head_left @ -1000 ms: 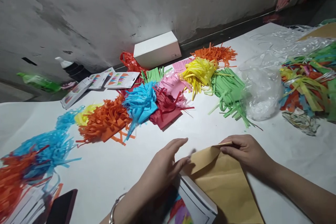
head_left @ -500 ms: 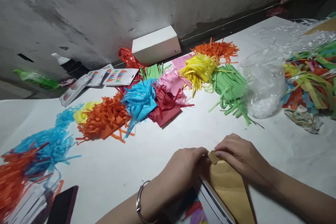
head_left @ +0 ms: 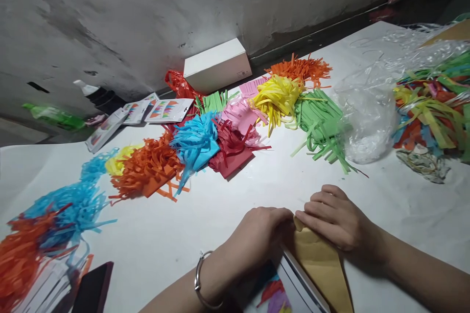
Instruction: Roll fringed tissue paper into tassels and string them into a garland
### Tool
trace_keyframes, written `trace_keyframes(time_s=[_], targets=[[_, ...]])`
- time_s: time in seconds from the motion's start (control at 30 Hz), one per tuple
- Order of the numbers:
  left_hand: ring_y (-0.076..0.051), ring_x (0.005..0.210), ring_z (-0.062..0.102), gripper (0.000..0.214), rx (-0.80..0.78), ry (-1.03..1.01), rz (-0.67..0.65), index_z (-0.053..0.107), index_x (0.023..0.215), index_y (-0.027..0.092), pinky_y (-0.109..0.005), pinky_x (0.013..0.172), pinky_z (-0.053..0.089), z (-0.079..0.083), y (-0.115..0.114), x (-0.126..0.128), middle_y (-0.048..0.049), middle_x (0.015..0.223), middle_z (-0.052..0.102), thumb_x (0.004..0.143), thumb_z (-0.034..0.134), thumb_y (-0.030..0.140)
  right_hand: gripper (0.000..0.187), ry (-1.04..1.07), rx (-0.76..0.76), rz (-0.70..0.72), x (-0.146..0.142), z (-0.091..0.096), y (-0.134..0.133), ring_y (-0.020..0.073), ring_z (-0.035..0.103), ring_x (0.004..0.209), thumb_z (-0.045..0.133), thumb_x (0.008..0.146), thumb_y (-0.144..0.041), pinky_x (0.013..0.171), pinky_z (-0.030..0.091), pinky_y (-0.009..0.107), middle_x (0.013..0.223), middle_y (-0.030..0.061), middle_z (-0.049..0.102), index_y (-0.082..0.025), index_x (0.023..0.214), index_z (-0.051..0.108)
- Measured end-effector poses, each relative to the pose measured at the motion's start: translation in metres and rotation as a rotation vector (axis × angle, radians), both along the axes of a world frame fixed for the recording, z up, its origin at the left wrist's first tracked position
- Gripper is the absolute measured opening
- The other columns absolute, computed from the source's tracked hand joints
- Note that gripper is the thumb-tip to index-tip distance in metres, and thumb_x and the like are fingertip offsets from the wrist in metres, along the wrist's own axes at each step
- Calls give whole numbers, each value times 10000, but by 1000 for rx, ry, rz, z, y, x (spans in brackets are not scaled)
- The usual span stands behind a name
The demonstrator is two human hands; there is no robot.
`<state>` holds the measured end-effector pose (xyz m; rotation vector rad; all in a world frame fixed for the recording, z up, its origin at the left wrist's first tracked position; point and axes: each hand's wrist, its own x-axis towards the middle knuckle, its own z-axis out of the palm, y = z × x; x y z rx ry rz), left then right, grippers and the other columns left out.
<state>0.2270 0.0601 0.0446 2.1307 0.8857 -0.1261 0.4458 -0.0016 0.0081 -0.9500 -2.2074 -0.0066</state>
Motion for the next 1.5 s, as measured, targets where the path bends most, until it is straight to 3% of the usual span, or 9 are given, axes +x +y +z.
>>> trace_keyframes(time_s=[0.2,0.43,0.57,0.67,0.77,0.97,1.13,1.27,1.5], targets=[[-157,692,615,210,-33,7,7,699,885,212,-230,647,441,4,1,2,-15,830,743,864,520,105,232,-5,9,-1,-2,3,-2,178,613,793,439,997,-46,826,395,372,818,50,701,-139,1046,646],[-193,769,684,200,75,50,57,702,978,211,-267,690,497,-12,10,-2,-40,895,760,913,520,161,129,290,-244,61,-1,2,-3,176,568,867,516,950,-72,853,402,368,883,44,624,-178,952,590],[-256,1155,657,354,182,-20,182,570,1319,196,-379,963,518,-10,18,-9,-121,1329,665,970,522,233,54,543,-605,-3,6,8,-5,175,584,839,536,949,-182,738,452,300,897,26,630,-222,937,570],[-258,1142,665,302,220,-31,217,596,1271,193,-388,964,527,5,17,-14,-117,1285,687,986,534,270,103,613,-959,-65,6,19,-6,158,560,728,598,923,-312,592,415,258,836,8,621,-223,873,596],[-255,1088,687,250,275,-37,243,626,1211,208,-382,927,542,21,9,-18,-102,1235,715,979,556,269,143,660,-1087,-43,-1,33,-8,154,559,733,648,877,-342,617,427,247,794,-3,624,-214,823,614],[-249,1045,697,228,383,-93,308,643,1178,215,-373,885,545,45,-9,-27,-83,1191,740,994,533,294,138,719,-1115,66,-23,59,-21,158,601,766,691,858,-332,673,471,247,793,-4,658,-208,818,645],[-240,1009,704,236,405,-141,365,650,1175,201,-366,876,537,62,-30,-32,-85,1153,753,993,532,293,69,661,-1004,21,-37,67,-42,160,623,792,676,845,-279,698,471,248,812,-7,680,-219,874,660],[-229,972,710,241,423,-160,401,652,1182,206,-352,867,537,69,-50,-35,-78,1141,758,987,536,287,346,656,-911,-4,-47,70,-61,158,642,748,670,828,-260,672,484,252,791,-28,670,-248,1167,600],[-196,759,719,242,429,-146,476,680,1158,215,-287,712,511,77,-83,-39,-53,927,794,993,511,265,350,578,-730,-2,-55,82,-94,161,657,757,650,850,-244,695,526,250,816,-22,682,-284,1188,567]])
